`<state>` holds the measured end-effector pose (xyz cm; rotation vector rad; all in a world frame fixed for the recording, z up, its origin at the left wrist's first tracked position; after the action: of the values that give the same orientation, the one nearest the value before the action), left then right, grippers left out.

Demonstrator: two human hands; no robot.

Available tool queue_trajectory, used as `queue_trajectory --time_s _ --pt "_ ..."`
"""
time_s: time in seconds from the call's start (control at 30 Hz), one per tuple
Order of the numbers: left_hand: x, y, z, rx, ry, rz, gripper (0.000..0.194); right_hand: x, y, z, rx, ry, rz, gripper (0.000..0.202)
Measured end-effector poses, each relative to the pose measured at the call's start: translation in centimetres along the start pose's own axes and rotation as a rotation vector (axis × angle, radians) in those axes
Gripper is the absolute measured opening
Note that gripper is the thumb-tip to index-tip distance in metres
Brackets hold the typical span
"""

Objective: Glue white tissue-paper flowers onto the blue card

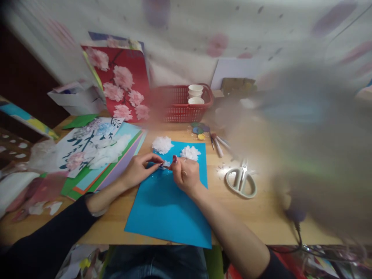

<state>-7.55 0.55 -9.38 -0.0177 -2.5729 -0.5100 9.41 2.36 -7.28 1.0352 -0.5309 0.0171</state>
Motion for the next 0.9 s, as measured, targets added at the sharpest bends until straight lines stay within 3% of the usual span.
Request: queue_trajectory --time_s 0.13,0.4,0.73,0.9 --pt "1.2 -0.3 0.0 -0.058 0.030 0.091 0.030 -0.1 0.1 0.2 0.061 -0.019 0.014 0.055" --pt "1.6 -1.1 2.1 0.078 0.203 0.380 0.084 -0.5 0.2 0.7 0.107 -0.069 0.075 0.055" --pt "1.5 -1.1 2.2 0.102 0.253 0.444 0.088 -1.0 0.6 0.3 0.047 -0.173 0.134 0.060" --pt "1.4 -1.2 2.5 0.122 0.251 0.431 0.090 0.1 0.1 0.3 -0.075 -0.100 0.044 0.064"
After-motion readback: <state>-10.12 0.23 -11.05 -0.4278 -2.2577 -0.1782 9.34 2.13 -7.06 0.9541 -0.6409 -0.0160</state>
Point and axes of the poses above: each hand's wrist, its own y-axis towards the middle knuckle, its own x-axis out of the back of the hand, z = x × y, the point moved 5 cm from there along y, towards the middle knuckle, and after that the axes turned 8 degrees about -y, right-handed, at the moved point
